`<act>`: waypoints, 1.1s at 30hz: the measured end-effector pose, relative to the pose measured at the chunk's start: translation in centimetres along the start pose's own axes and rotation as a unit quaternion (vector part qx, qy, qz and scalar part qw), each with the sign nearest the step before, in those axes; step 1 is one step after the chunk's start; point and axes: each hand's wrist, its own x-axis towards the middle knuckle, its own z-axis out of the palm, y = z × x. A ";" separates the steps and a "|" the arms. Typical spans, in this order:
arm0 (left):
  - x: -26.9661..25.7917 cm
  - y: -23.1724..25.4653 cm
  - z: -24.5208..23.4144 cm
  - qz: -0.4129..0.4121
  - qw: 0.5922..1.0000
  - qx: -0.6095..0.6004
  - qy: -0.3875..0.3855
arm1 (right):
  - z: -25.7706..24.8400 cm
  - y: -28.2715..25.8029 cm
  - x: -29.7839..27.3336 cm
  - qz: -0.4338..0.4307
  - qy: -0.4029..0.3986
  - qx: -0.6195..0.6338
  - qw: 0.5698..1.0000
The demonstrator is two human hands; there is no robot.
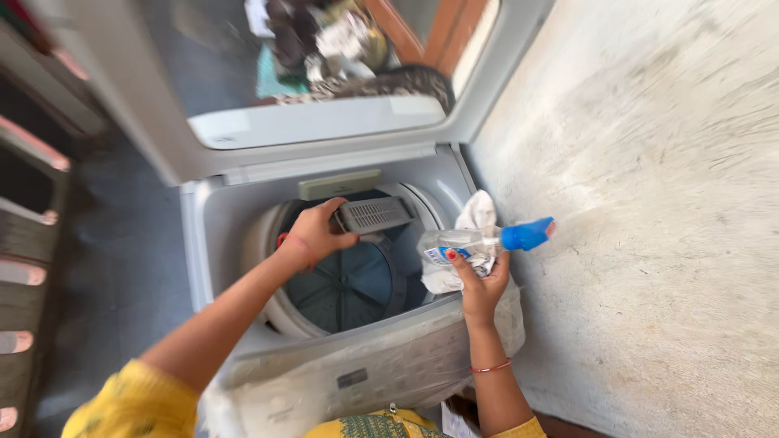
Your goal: The person cleans a washing machine by spraying liquid from a bottle onto various surfaces and wiping them with a cloth, then removes a lint filter, sprays it, and wipes it clean.
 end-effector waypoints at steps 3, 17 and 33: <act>-9.2 3.1 -3.8 -0.005 0.983 -0.161 0.088 | 0.6 -1.4 -0.2 -0.035 -0.008 -0.016 0.999; -34.5 -0.8 2.2 -0.008 0.846 -0.429 0.316 | 7.6 -15.7 -5.2 0.065 -0.315 0.098 0.942; -36.9 -1.6 2.9 -0.015 0.886 -0.322 0.332 | 5.9 -11.6 -11.1 -0.005 -0.283 0.020 0.959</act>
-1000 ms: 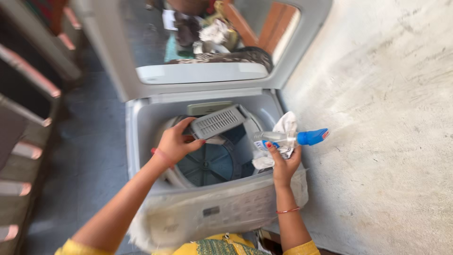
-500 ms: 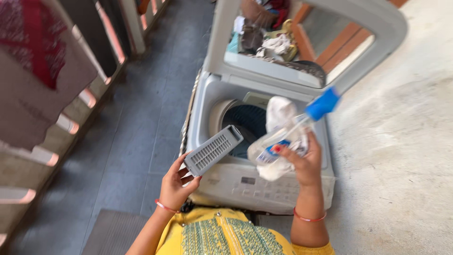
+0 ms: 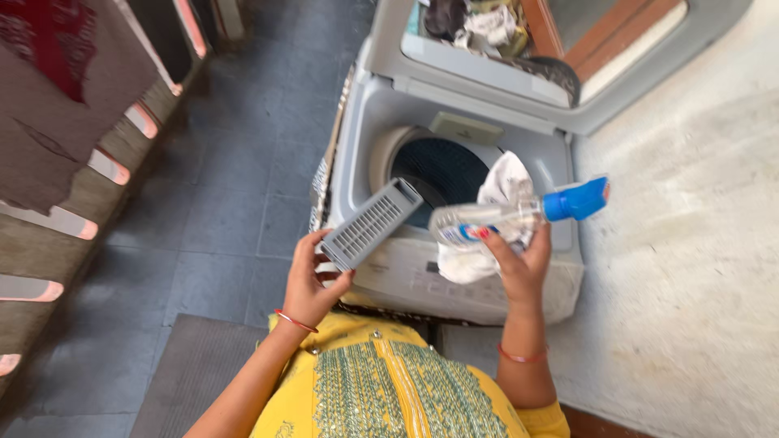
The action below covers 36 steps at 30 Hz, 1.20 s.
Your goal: The person cleans a washing machine by spraying liquid from a bottle onto various surfaces and wiping them with a cloth, then removes a lint filter, sprays it, and wipes it clean.
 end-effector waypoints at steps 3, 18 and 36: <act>-0.6 0.2 1.1 0.013 1.000 -0.002 0.019 | -0.3 1.6 -0.1 0.040 -0.009 -0.015 0.999; -3.6 -0.7 5.4 0.013 0.990 0.064 0.123 | -3.7 -0.3 0.0 -0.186 -0.187 -0.220 0.939; -2.7 -1.1 5.2 -0.020 0.991 0.082 0.100 | -0.2 -0.8 -0.3 0.131 -0.155 0.371 0.906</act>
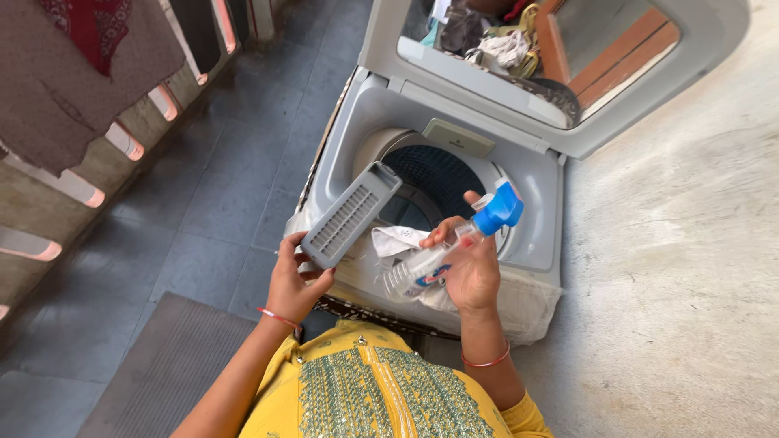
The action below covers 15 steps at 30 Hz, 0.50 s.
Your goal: The person cleans a washing machine by spraying liquid from a bottle onto various surfaces and wiping them with a cloth, then removes a lint filter, sprays it, and wipes it clean.
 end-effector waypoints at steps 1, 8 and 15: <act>0.1 0.0 0.0 -0.012 1.000 -0.004 -0.002 | -0.1 0.3 0.0 0.021 -0.005 0.004 1.000; 0.1 -0.6 0.0 -0.018 1.000 0.020 -0.002 | 1.1 0.4 -0.4 0.361 -0.196 -0.099 0.906; 0.0 -0.6 -0.9 -0.037 0.997 -0.057 -0.037 | 2.9 1.4 -0.7 0.427 -0.174 -0.096 0.882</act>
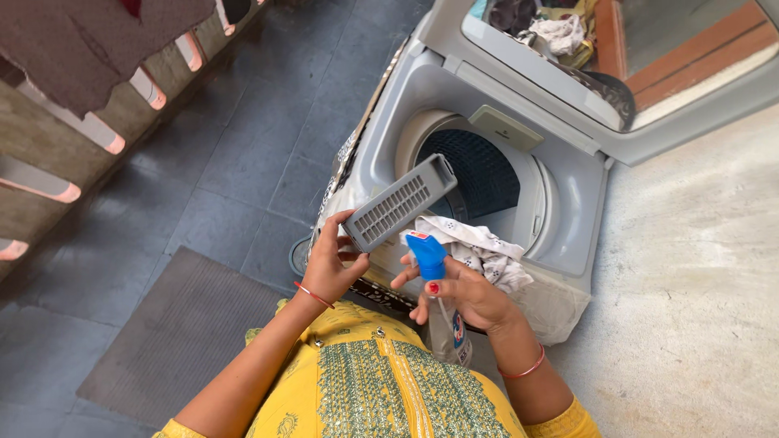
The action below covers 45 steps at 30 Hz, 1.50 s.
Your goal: The person cleans a washing machine by spraying liquid from a bottle onto various surfaces and wiping them with a cloth, then removes a lint filter, sprays it, and wipes it clean.
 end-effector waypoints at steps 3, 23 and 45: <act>-0.6 0.4 -0.7 -0.008 0.990 -0.138 -0.012 | 0.1 0.2 0.1 -0.007 -0.013 -0.016 1.000; -3.7 3.6 -18.7 0.090 0.850 -0.479 0.202 | 13.9 -0.2 14.6 -0.047 -0.239 -0.152 0.958; -4.3 3.1 -20.1 0.059 0.861 -0.474 0.174 | 16.7 0.0 17.0 -0.056 -0.133 -0.224 0.964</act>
